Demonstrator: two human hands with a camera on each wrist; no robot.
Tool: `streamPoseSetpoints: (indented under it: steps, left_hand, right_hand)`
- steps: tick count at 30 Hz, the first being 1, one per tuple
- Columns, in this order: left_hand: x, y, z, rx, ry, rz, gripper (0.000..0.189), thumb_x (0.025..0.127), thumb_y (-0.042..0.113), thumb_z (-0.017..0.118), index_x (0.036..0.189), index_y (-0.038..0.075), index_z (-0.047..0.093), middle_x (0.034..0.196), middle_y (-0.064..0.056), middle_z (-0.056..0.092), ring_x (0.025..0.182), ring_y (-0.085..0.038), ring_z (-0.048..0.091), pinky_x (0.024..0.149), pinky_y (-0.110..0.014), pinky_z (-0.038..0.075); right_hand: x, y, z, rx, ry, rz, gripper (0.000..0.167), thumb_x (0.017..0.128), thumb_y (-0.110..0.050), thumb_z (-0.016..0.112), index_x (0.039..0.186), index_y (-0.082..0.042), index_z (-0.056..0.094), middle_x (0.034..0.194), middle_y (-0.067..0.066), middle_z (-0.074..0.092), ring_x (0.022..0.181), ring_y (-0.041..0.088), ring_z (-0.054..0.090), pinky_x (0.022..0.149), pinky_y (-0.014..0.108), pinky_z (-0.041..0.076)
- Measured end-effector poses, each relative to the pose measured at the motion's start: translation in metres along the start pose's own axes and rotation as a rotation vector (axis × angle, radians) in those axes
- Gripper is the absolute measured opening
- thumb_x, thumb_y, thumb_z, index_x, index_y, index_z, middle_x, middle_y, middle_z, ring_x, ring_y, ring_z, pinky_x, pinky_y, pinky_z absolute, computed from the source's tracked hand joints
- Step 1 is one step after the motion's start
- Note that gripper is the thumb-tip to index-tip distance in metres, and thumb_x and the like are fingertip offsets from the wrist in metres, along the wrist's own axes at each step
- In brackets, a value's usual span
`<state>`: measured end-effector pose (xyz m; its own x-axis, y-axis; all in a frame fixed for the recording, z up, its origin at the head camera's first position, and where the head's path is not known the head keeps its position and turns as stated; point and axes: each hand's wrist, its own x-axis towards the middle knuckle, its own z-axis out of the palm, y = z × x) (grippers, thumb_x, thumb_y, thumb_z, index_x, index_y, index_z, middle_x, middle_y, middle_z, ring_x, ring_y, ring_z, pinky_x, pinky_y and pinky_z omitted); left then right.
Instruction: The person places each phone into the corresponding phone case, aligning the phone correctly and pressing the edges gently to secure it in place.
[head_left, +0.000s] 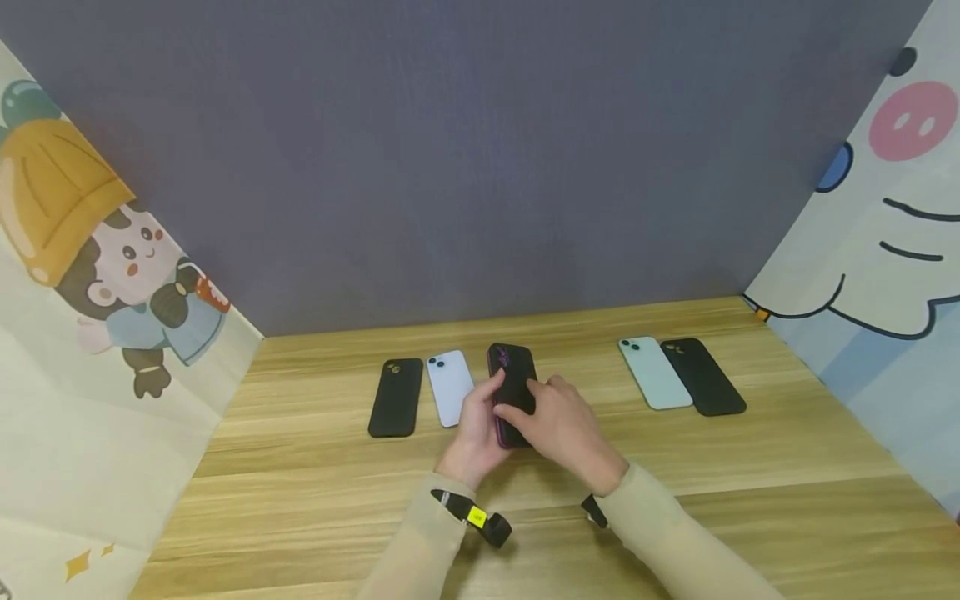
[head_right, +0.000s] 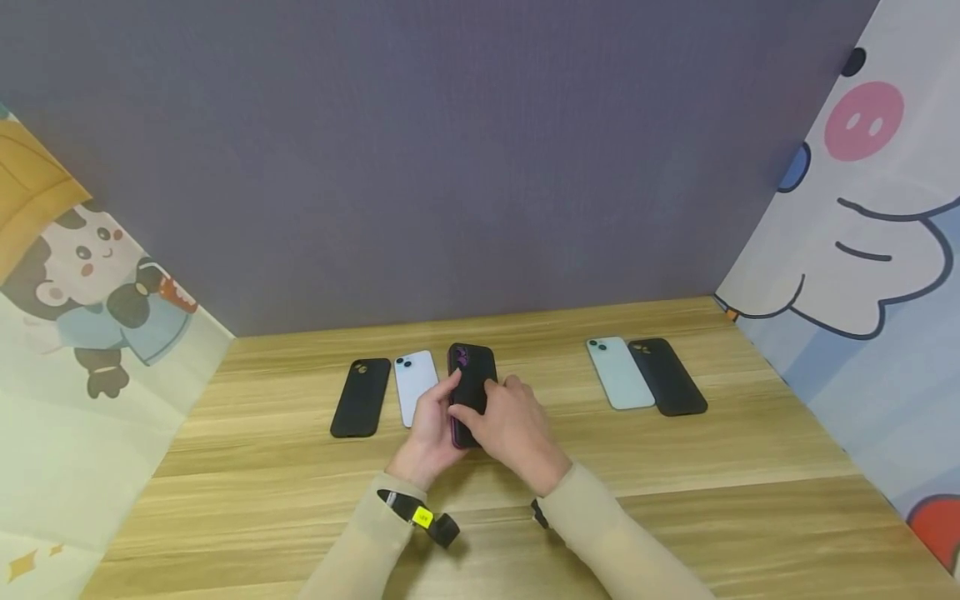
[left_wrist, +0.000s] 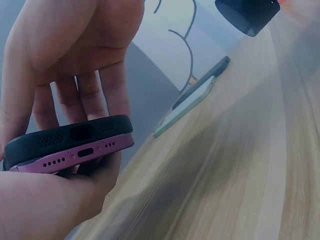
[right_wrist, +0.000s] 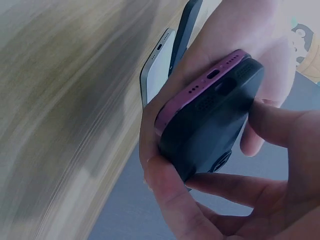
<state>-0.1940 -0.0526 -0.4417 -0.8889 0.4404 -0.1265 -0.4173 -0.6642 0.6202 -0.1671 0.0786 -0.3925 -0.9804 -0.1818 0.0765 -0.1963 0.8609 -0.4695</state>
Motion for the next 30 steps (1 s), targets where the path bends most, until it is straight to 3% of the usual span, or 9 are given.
streamPoseSetpoints:
  steps: [3, 9, 12, 17, 23, 27, 30]
  left_hand:
    - [-0.001, 0.000, -0.001, 0.022, 0.016, -0.006, 0.053, 0.105, 0.029, 0.040, 0.154, 0.008, 0.035, 0.128, -0.008, 0.055, 0.113, -0.018, 0.056, 0.096, -0.034, 0.047]
    - [-0.001, 0.000, -0.002, 0.031, 0.022, -0.016, 0.056, 0.102, 0.024, 0.039, 0.155, 0.007, 0.031, 0.146, -0.014, 0.047, 0.124, -0.020, 0.054, 0.109, -0.042, 0.040]
    - [-0.002, 0.000, -0.002, 0.039, 0.023, -0.021, 0.057, 0.101, 0.023, 0.038, 0.155, 0.006, 0.031, 0.142, -0.012, 0.051, 0.125, -0.022, 0.054, 0.113, -0.045, 0.036]
    - [-0.004, 0.000, 0.000, 0.060, 0.028, -0.031, 0.056, 0.099, 0.021, 0.037, 0.153, 0.005, 0.034, 0.132, -0.008, 0.058, 0.119, -0.021, 0.057, 0.108, -0.046, 0.041]
    - [-0.005, 0.000, 0.003, 0.081, -0.010, -0.060, 0.052, 0.099, 0.022, 0.037, 0.149, 0.006, 0.038, 0.124, -0.006, 0.062, 0.113, -0.021, 0.060, 0.099, -0.044, 0.048]
    - [-0.006, -0.001, 0.004, 0.074, -0.032, -0.074, 0.053, 0.098, 0.021, 0.037, 0.149, 0.007, 0.039, 0.126, -0.009, 0.060, 0.111, -0.025, 0.059, 0.097, -0.046, 0.048]
    - [-0.007, -0.002, 0.004, 0.041, -0.061, -0.112, 0.057, 0.098, 0.021, 0.037, 0.153, 0.010, 0.036, 0.137, -0.016, 0.053, 0.114, -0.028, 0.057, 0.104, -0.049, 0.045]
  right_hand:
    - [0.000, 0.003, -0.001, 0.010, -0.006, 0.001, 0.071, 0.095, -0.053, 0.065, 0.132, 0.007, 0.062, 0.110, 0.022, 0.064, 0.093, 0.031, 0.060, 0.077, 0.046, 0.052]
    - [0.003, 0.010, -0.007, 0.039, -0.002, -0.018, 0.056, 0.095, -0.039, 0.072, 0.130, 0.003, 0.065, 0.099, 0.013, 0.060, 0.077, 0.022, 0.055, 0.066, 0.037, 0.049]
    - [0.006, 0.013, -0.010, 0.057, -0.005, -0.032, 0.050, 0.094, -0.033, 0.073, 0.129, 0.002, 0.067, 0.098, 0.012, 0.061, 0.078, 0.020, 0.056, 0.067, 0.036, 0.050]
    - [0.013, 0.022, -0.016, 0.103, 0.011, -0.043, 0.040, 0.096, -0.025, 0.071, 0.126, 0.002, 0.068, 0.104, 0.016, 0.065, 0.089, 0.027, 0.065, 0.074, 0.042, 0.055]
    - [0.026, 0.032, -0.025, 0.148, 0.070, -0.057, 0.037, 0.098, -0.023, 0.068, 0.126, 0.002, 0.068, 0.109, 0.019, 0.068, 0.093, 0.030, 0.065, 0.079, 0.047, 0.055]
    - [0.033, 0.036, -0.028, 0.163, 0.081, -0.063, 0.038, 0.100, -0.026, 0.065, 0.127, 0.000, 0.067, 0.110, 0.018, 0.066, 0.093, 0.029, 0.064, 0.077, 0.046, 0.054]
    - [0.040, 0.041, -0.028, 0.173, 0.082, -0.075, 0.039, 0.101, -0.028, 0.064, 0.129, 0.000, 0.066, 0.113, 0.018, 0.066, 0.096, 0.030, 0.063, 0.078, 0.046, 0.054]
